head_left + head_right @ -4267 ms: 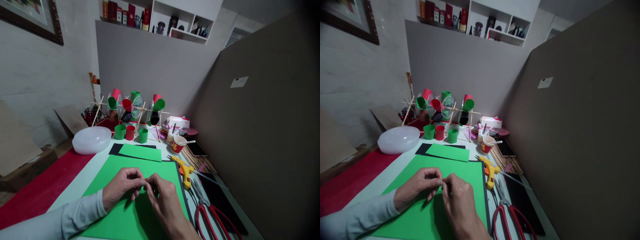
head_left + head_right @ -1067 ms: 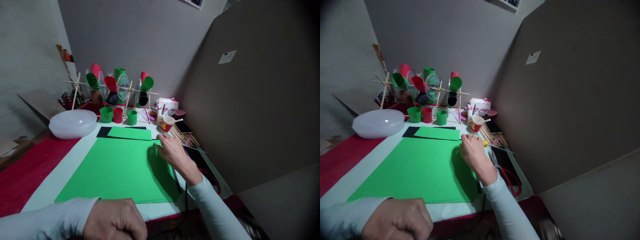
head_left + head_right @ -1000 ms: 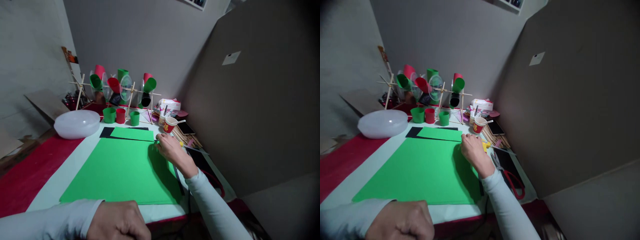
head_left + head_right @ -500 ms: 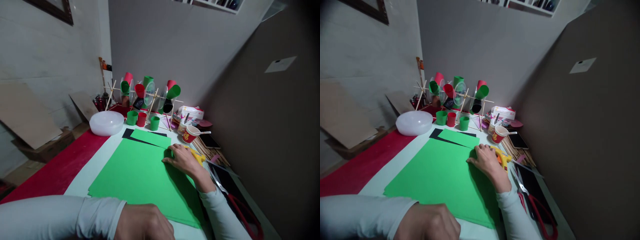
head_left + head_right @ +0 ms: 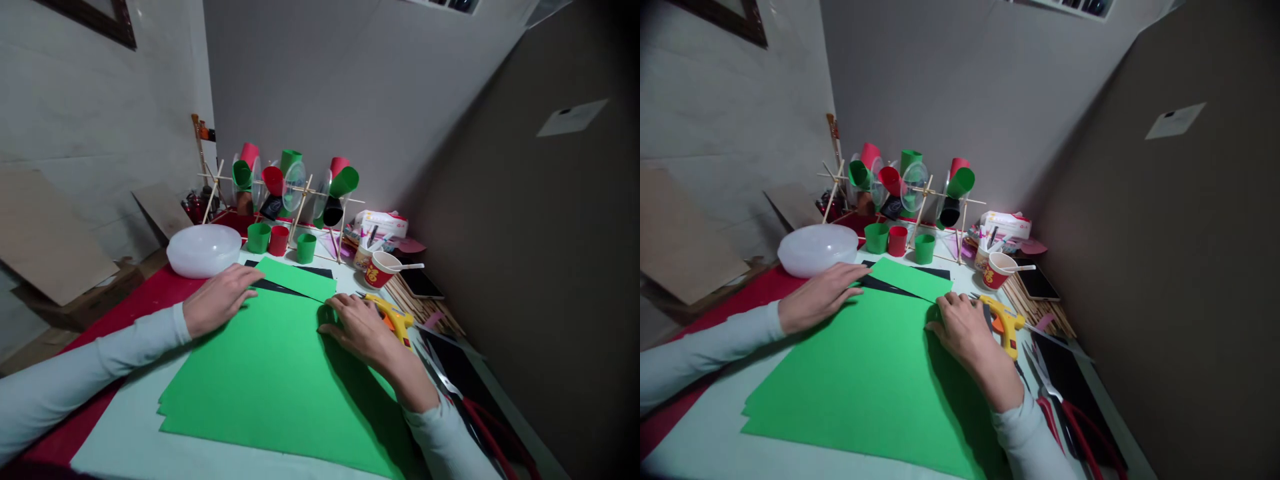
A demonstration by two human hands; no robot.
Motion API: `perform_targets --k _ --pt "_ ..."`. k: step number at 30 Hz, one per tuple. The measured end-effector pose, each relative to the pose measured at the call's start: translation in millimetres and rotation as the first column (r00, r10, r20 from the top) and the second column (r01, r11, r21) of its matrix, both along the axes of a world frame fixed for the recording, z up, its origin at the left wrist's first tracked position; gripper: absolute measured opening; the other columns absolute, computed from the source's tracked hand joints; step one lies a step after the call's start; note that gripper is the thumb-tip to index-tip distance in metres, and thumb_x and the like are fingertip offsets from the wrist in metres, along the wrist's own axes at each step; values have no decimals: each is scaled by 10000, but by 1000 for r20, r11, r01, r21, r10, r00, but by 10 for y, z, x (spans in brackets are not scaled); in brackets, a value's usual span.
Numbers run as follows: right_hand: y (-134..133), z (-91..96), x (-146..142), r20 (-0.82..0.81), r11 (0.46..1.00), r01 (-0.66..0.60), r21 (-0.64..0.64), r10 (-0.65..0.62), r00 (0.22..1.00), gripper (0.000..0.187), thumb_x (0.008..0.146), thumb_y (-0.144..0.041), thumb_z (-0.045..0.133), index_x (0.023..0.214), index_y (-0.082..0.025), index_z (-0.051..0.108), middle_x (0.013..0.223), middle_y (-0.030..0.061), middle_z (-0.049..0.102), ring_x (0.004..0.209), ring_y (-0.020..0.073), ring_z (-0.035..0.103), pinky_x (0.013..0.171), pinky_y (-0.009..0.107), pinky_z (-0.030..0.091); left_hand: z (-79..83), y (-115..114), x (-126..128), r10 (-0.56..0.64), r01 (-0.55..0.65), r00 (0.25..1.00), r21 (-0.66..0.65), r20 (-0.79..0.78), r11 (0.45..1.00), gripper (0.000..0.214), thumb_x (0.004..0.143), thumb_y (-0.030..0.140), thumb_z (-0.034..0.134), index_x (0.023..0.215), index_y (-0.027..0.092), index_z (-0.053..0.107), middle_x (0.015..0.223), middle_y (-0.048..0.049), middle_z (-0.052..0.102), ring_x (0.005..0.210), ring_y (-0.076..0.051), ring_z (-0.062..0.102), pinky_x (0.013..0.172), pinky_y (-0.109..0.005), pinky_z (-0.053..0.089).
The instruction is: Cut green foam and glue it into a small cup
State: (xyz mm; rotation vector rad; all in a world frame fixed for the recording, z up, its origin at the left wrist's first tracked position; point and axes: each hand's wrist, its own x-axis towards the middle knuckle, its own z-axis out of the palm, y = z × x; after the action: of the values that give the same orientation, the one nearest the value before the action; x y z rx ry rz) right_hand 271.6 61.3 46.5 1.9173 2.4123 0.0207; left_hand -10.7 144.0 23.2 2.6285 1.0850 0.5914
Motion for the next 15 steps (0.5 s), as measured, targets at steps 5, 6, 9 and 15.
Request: perform_targets --k 5,6,9,15 --pt "342 105 27 13 1000 2 18 -2 1000 319 966 -312 628 1249 -166 610 1278 105 627 1140 269 618 954 497 516 -282 256 -64 155 -154 987 18 -45 988 575 982 417 436 1464 105 433 1487 -244 493 1339 -369 495 1103 -549 396" --pt "451 115 26 11 1000 -7 12 7 1000 319 969 -320 627 1251 -171 608 1275 97 626 1119 257 630 940 485 533 -316 264 -61 168 -167 985 18 -52 986 588 981 429 439 1476 112 419 1494 -247 488 1342 -376 497 1095 -559 404" --pt "768 106 -4 -6 998 -51 -31 51 999 338 969 -332 630 1268 -178 600 1290 98 618 1097 248 642 915 467 554 -374 257 -39 185 -184 980 25 -67 983 613 983 453 443 1500 129 394 1509 -247 477 1363 -381 487 1098 -570 404" --pt "1109 15 -78 -47 986 -136 -94 132 990 363 968 -349 629 1286 -180 588 1300 101 611 1089 248 644 905 465 559 -396 211 6 163 -160 980 42 -116 986 592 980 412 474 1508 156 399 1580 -214 393 1431 -356 415 1152 -518 371"
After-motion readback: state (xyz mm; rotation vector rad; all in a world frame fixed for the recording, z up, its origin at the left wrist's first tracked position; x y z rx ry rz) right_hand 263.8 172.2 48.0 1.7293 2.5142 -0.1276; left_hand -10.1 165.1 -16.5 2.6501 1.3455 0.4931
